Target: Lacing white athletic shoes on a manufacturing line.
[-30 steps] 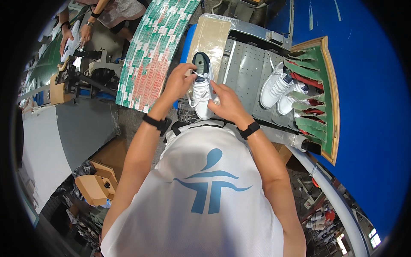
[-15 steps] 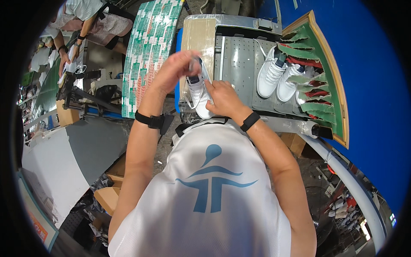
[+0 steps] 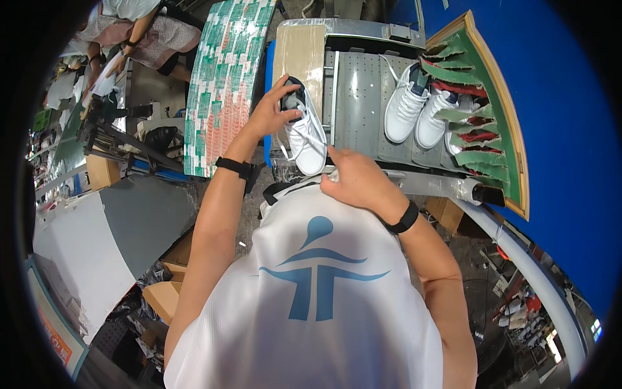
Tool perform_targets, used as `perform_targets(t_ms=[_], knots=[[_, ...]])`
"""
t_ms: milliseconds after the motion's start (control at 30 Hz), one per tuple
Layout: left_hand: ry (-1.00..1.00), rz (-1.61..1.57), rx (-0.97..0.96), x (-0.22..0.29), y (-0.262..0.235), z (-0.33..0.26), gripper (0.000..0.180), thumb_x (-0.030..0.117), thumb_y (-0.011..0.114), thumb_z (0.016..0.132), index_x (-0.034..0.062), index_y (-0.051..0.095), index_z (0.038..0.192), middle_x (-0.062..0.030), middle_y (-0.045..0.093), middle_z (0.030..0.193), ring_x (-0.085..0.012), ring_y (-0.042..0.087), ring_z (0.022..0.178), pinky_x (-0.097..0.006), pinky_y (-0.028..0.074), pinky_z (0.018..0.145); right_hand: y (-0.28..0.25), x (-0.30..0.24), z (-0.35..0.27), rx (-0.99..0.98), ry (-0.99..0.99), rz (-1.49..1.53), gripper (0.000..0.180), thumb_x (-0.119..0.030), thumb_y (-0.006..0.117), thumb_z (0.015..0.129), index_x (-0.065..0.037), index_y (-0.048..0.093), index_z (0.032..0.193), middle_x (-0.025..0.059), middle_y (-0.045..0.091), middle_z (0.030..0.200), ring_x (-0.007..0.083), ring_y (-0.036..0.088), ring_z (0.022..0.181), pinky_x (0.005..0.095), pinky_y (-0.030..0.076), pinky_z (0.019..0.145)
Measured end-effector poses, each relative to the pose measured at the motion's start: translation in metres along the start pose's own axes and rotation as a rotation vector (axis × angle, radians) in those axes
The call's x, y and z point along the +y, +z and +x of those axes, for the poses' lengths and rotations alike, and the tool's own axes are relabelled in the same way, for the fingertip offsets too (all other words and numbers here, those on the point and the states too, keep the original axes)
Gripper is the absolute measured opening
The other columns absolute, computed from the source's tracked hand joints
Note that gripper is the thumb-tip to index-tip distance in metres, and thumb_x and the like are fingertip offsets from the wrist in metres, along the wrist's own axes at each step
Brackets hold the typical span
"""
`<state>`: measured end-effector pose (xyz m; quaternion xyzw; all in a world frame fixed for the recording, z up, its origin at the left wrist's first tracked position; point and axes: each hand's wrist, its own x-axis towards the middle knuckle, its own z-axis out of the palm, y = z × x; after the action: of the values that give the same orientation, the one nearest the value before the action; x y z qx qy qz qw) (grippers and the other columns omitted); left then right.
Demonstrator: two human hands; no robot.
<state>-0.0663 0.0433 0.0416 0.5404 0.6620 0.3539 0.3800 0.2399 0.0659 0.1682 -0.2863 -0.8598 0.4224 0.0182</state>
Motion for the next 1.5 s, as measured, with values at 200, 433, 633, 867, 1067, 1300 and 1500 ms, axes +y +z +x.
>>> perform_targets(t_ms=[200,433,633,867,1067,1300,1500], knots=[[-0.031,-0.066,0.016,-0.005,0.0,0.004,0.071,0.008,0.097,0.076,0.0098,0.072,0.142,-0.0252,0.036,0.176,-0.0391,0.048,0.156,-0.041,0.053,0.115,-0.004,-0.01,-0.038,-0.093,0.114,0.09,0.066,-0.025,0.073,0.09,0.011,0.062,0.144,0.0275,0.071,0.103,0.0453,0.071,0.098,0.0479,0.057,0.09],[-0.002,0.063,0.023,-0.007,0.001,0.004,0.07,0.012,0.096,0.08,0.0101,0.069,0.144,-0.0245,0.031,0.178,-0.0389,0.047,0.156,-0.042,0.05,0.119,0.043,0.049,0.023,0.096,0.022,0.224,0.068,-0.023,0.072,0.088,0.004,0.061,0.15,0.0212,0.072,0.11,0.0411,0.07,0.102,0.0455,0.056,0.094],[-0.025,0.002,0.018,-0.005,0.007,0.003,0.07,0.01,0.094,0.081,0.0098,0.068,0.145,-0.0248,0.028,0.179,-0.0384,0.045,0.158,-0.041,0.052,0.117,0.065,0.054,0.062,0.148,-0.023,0.25,0.071,-0.026,0.072,0.085,0.005,0.062,0.148,0.0223,0.07,0.11,0.0419,0.069,0.101,0.0468,0.056,0.093],[-0.074,-0.125,0.051,-0.01,0.007,0.0,0.068,0.008,0.093,0.082,0.0115,0.069,0.145,-0.0226,0.026,0.18,-0.0368,0.043,0.16,-0.043,0.053,0.116,0.059,0.064,0.042,-0.032,0.095,0.02,0.07,-0.024,0.071,0.085,0.008,0.062,0.146,0.0256,0.072,0.109,0.043,0.069,0.104,0.0492,0.056,0.095],[-0.066,-0.062,0.043,-0.013,0.01,-0.002,0.067,0.005,0.091,0.083,0.0131,0.068,0.146,-0.0207,0.024,0.181,-0.0351,0.037,0.162,-0.043,0.054,0.116,0.056,0.058,0.015,0.123,0.046,0.228,0.071,-0.026,0.072,0.087,0.006,0.061,0.149,0.0232,0.072,0.11,0.0417,0.07,0.107,0.047,0.056,0.098],[-0.064,-0.053,0.055,-0.006,0.011,-0.001,0.068,0.012,0.093,0.081,0.0112,0.069,0.145,-0.0234,0.028,0.18,-0.039,0.043,0.159,-0.042,0.052,0.116,0.069,0.058,0.059,0.112,0.035,0.234,0.069,-0.022,0.072,0.09,0.002,0.058,0.154,0.0178,0.071,0.116,0.036,0.069,0.111,0.0419,0.054,0.099],[-0.091,-0.065,0.061,-0.003,0.015,0.0,0.069,0.011,0.094,0.081,0.0136,0.069,0.145,-0.0222,0.029,0.179,-0.0381,0.043,0.159,-0.042,0.053,0.116,0.073,0.061,0.061,0.166,-0.043,0.212,0.074,-0.025,0.071,0.085,0.008,0.059,0.149,0.0227,0.071,0.11,0.0414,0.068,0.105,0.0472,0.055,0.095]])
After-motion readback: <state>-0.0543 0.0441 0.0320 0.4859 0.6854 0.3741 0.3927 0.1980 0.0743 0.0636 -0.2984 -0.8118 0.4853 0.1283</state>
